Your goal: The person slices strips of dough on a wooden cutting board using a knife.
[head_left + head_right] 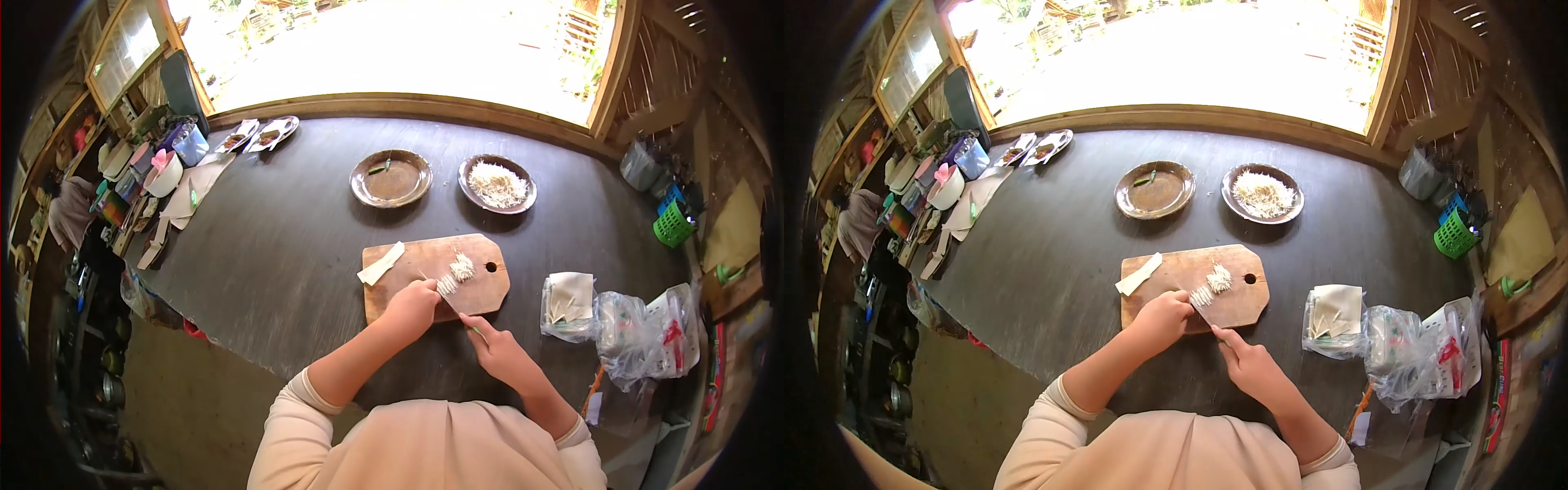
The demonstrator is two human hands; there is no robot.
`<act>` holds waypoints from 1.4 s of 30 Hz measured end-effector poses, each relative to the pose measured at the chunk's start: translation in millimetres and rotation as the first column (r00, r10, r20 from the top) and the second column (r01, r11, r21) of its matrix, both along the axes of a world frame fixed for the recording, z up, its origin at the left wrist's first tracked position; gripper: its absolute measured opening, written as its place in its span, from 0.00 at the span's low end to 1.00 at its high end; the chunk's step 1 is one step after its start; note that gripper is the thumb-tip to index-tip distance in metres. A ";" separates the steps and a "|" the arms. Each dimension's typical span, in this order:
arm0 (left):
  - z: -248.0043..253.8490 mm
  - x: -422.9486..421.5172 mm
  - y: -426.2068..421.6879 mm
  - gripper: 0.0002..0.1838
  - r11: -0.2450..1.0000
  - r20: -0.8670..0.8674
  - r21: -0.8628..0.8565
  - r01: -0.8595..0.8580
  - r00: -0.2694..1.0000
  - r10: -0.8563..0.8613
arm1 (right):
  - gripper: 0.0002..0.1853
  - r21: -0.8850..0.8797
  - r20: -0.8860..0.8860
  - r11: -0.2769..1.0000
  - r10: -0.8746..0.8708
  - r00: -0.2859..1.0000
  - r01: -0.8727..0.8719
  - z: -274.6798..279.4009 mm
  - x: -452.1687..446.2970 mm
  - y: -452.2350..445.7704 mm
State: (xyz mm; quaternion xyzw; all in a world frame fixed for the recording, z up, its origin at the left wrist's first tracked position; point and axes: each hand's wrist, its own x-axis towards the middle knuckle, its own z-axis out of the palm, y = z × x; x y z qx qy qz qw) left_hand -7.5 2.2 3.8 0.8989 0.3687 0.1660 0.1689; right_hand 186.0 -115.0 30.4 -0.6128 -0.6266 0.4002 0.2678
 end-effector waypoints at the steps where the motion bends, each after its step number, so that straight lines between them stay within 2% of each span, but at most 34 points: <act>1: 0.0 0.0 -0.1 0.06 1.000 0.006 0.008 0.006 1.000 -0.006 | 0.18 0.039 0.017 0.999 -0.001 1.000 0.001 -6.2 -3.2 3.8; 6: -4.1 -0.5 2.5 0.06 1.000 -0.003 -0.013 0.014 1.000 -0.014 | 0.18 0.079 -0.023 0.997 -0.014 1.000 0.016 -3.4 -1.2 4.5; 8: -8.0 0.1 4.6 0.06 1.000 0.017 -0.012 0.008 1.000 -0.008 | 0.18 0.023 -0.062 1.000 -0.002 0.998 0.003 5.3 1.2 -1.4; 12: -4.6 -1.1 2.4 0.05 1.000 -0.011 0.009 0.015 1.000 -0.015 | 0.18 -0.080 -0.009 0.997 -0.004 1.000 0.003 16.2 0.8 -2.5; 15: -3.6 -0.3 2.5 0.05 1.000 -0.003 0.012 0.016 1.000 -0.016 | 0.19 0.006 -0.032 1.000 -0.010 0.999 0.010 0.4 -1.3 -0.1; 17: -3.9 0.1 2.5 0.05 1.000 0.007 0.017 0.015 1.000 -0.015 | 0.19 0.170 0.019 0.986 -0.007 1.000 0.004 -14.9 -5.2 3.3; 18: -5.1 -0.5 3.2 0.05 1.000 0.019 0.000 0.022 1.000 -0.022 | 0.19 0.178 0.020 0.984 -0.011 1.000 0.008 -13.8 -4.7 1.9; 20: -4.4 -0.8 3.9 0.05 1.000 0.038 -0.004 0.025 0.999 -0.025 | 0.19 0.137 -0.048 0.991 0.001 0.999 0.006 -7.4 -2.2 0.9; 21: -4.2 -0.6 3.4 0.05 1.000 0.036 -0.002 0.022 0.999 -0.022 | 0.19 0.147 -0.040 0.989 0.007 0.999 -0.001 -4.1 0.1 0.2; 23: -5.7 -0.8 3.9 0.06 1.000 0.025 -0.017 0.014 1.000 -0.014 | 0.19 0.008 -0.022 1.000 0.010 1.000 -0.010 1.3 3.4 -3.6; 26: -4.9 -0.5 2.9 0.07 1.000 0.024 -0.016 0.002 1.000 -0.002 | 0.19 -0.052 0.001 0.999 -0.002 1.000 0.002 7.6 2.2 -3.0; 27: -6.1 -0.6 2.9 0.07 1.000 0.023 -0.019 0.003 1.000 -0.002 | 0.19 -0.054 0.000 0.999 -0.002 1.000 0.002 4.1 0.2 -1.5; 29: -8.5 -0.1 3.6 0.07 1.000 0.025 0.003 0.009 1.000 -0.009 | 0.18 0.077 0.047 0.997 -0.010 0.999 0.006 -6.2 -5.4 2.2; 33: -3.4 -0.4 4.5 0.07 0.999 -0.011 -0.007 0.035 0.999 -0.035 | 0.18 0.100 0.016 0.995 -0.009 1.000 0.008 -2.1 -3.7 2.8; 35: -2.3 -0.3 2.9 0.07 1.000 -0.025 -0.019 0.009 1.000 -0.009 | 0.17 -0.050 -0.023 0.999 -0.015 1.000 0.014 11.9 -0.2 -1.9; 38: 5.6 -0.4 1.2 0.06 1.000 -0.062 -0.019 0.015 0.998 -0.016 | 0.17 -0.094 -0.020 0.995 -0.022 1.000 0.020 15.4 0.5 -3.1; 39: 4.6 -0.2 2.4 0.06 1.000 -0.062 -0.018 0.017 0.998 -0.018 | 0.17 -0.093 -0.020 0.995 -0.024 1.000 0.022 8.4 1.6 -1.9; 41: 0.6 -0.7 2.3 0.07 0.999 -0.028 -0.041 0.016 0.999 -0.017 | 0.19 0.061 -0.060 0.998 -0.006 0.998 0.010 -10.7 4.9 -1.2; 42: -2.7 -0.9 3.2 0.07 0.999 -0.027 -0.044 0.021 0.999 -0.022 | 0.19 0.058 -0.058 0.998 -0.011 0.998 0.014 -8.9 2.7 -0.3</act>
